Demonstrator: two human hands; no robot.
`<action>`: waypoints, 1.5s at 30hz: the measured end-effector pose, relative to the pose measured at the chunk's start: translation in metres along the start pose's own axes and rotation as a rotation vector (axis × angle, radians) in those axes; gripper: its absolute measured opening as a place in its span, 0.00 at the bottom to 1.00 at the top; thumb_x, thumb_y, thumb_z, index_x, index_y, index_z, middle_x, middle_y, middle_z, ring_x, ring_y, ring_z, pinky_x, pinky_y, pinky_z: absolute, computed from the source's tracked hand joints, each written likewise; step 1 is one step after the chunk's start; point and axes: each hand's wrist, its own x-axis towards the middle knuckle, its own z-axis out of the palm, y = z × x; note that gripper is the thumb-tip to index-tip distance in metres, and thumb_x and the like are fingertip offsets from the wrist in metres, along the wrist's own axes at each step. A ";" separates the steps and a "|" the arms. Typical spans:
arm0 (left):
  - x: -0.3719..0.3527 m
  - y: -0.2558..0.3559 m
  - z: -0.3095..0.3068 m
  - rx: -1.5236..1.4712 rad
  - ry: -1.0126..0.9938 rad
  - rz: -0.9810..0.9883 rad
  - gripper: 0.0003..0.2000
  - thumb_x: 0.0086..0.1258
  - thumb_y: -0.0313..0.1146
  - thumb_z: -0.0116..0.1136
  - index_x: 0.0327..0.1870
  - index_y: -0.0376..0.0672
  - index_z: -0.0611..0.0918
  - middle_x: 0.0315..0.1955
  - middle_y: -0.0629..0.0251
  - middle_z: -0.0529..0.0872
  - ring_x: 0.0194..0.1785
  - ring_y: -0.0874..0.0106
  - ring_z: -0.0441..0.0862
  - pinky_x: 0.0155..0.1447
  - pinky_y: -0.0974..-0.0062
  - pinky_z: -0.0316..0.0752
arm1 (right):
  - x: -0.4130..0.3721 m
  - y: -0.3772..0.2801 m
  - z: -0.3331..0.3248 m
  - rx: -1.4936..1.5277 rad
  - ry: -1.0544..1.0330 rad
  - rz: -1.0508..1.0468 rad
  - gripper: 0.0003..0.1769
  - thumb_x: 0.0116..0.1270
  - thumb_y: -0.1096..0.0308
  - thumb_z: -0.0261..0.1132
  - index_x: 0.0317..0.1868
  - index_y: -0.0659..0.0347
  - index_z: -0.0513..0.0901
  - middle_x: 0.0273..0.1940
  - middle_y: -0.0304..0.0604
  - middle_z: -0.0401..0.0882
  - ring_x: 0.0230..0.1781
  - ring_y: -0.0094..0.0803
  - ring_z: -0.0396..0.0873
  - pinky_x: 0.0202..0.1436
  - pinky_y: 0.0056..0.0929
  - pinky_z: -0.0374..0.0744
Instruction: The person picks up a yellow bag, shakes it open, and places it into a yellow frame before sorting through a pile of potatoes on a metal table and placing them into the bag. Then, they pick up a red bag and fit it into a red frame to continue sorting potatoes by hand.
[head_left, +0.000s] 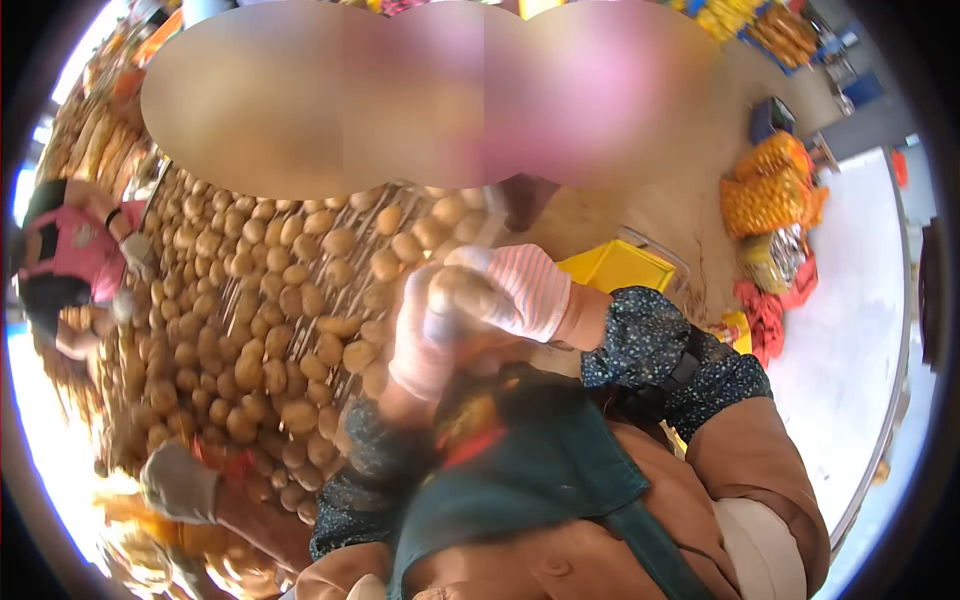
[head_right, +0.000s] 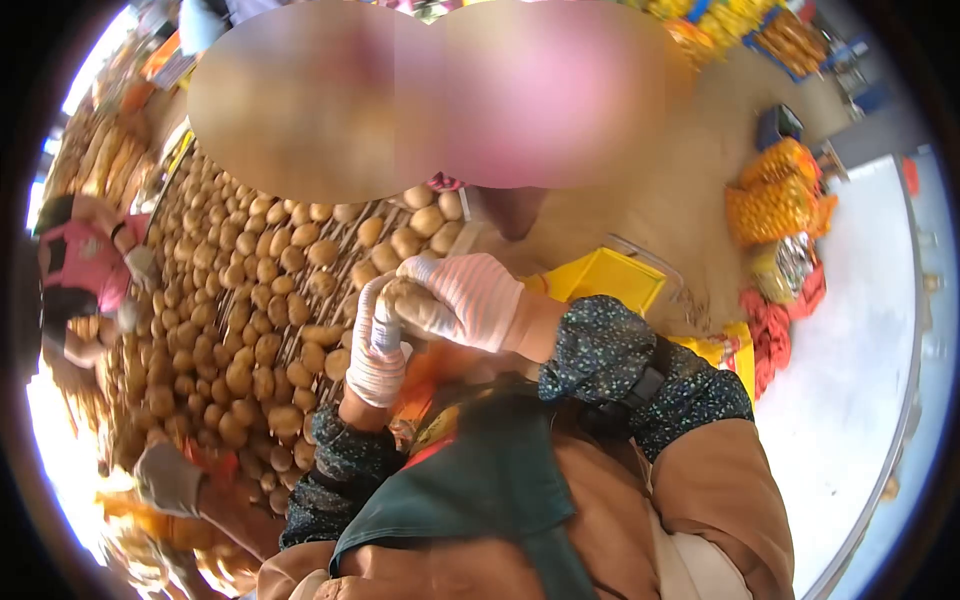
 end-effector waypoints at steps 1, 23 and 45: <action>-0.005 -0.009 -0.007 -0.020 0.117 0.059 0.27 0.77 0.52 0.53 0.62 0.36 0.73 0.50 0.56 0.82 0.45 0.63 0.81 0.53 0.69 0.75 | 0.008 -0.002 0.016 0.081 0.034 -0.007 0.20 0.73 0.51 0.60 0.50 0.60 0.79 0.36 0.54 0.83 0.39 0.55 0.82 0.42 0.45 0.79; -0.062 -0.055 -0.102 0.757 0.491 0.458 0.31 0.52 0.43 0.72 0.54 0.35 0.74 0.44 0.53 0.79 0.45 0.55 0.78 0.46 0.61 0.76 | 0.054 -0.006 0.145 0.173 -0.212 0.105 0.21 0.76 0.54 0.55 0.48 0.66 0.82 0.41 0.61 0.83 0.44 0.58 0.81 0.48 0.44 0.79; -0.053 -0.031 -0.124 0.366 0.516 0.154 0.20 0.79 0.49 0.46 0.51 0.38 0.77 0.41 0.55 0.81 0.43 0.61 0.78 0.50 0.64 0.74 | 0.093 0.013 0.177 0.557 -0.294 0.679 0.16 0.76 0.60 0.60 0.52 0.62 0.85 0.49 0.40 0.86 0.50 0.26 0.79 0.56 0.29 0.77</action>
